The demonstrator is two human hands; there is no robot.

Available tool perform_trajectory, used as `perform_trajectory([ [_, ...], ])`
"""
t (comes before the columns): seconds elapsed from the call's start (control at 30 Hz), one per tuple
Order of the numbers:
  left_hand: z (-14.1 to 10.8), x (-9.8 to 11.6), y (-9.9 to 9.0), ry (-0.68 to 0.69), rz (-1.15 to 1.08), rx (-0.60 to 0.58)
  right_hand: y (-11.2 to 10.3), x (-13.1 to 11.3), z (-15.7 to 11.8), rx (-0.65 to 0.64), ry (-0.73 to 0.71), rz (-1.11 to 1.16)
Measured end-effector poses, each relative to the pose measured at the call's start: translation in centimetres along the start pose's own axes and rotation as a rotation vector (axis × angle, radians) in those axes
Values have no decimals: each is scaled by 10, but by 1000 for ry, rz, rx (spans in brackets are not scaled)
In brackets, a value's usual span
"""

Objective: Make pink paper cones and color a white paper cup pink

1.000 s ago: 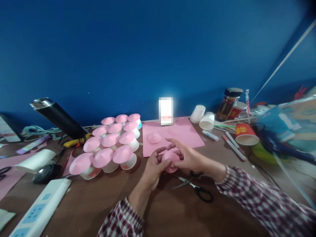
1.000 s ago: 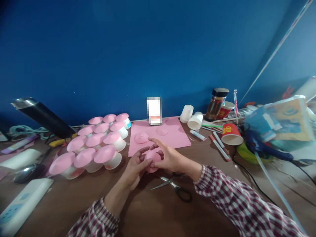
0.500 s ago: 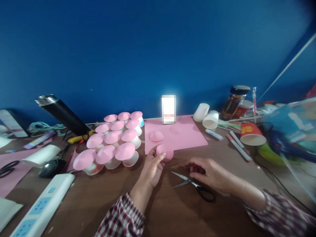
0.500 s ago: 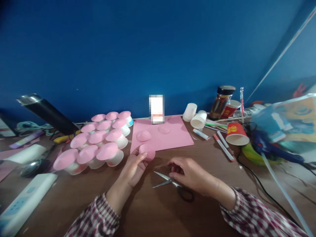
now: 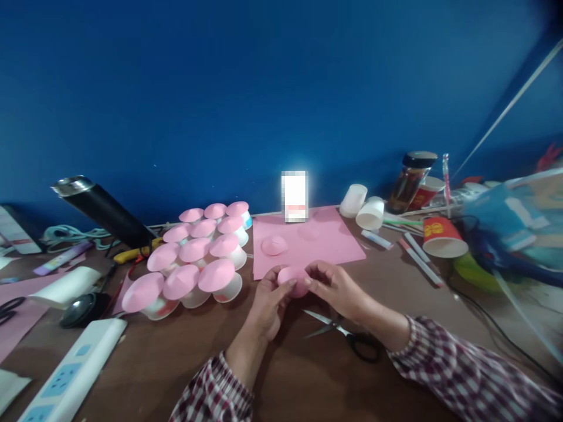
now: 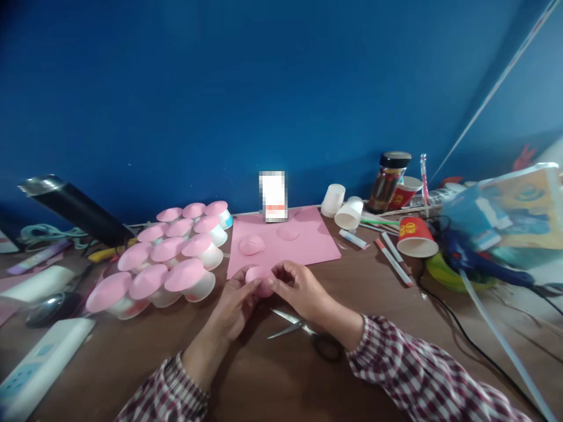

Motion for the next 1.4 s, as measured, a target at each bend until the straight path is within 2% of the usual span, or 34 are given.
perform_trajectory([
  [0.27,-4,0,4,-32,41,13,3,7,1,39,29,47],
  [0.53,-2,-2,2,-59,112,4,-3,8,-2,-5,32,92],
  [0.73,-1,-4,-2,-70,183,-62,-1,14,0,57,64,85],
  [0.93,0,-3,-1,-92,135,-14,-4,15,-2,-49,26,121],
  [1.07,4,-2,-2,-43,38,40,-12,12,-11,72,-36,-53],
  [1.13,5,-2,-3,-28,6,54,-19,15,-22,163,-51,-204],
  [1.23,6,-2,-4,-24,5,36,-33,25,-44,218,-87,-453],
  [1.4,6,-1,-4,7,27,-38,-41,35,-78,28,-273,-782],
])
Point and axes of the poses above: each hand's wrist, its own z-axis towards the middle knuckle, its own y-axis out of the palm, x = y × z, the point moved 1 cm from there along z, towards the middle knuckle, and after that the axes turned 1 degree about -z, right-handed, at the moved point
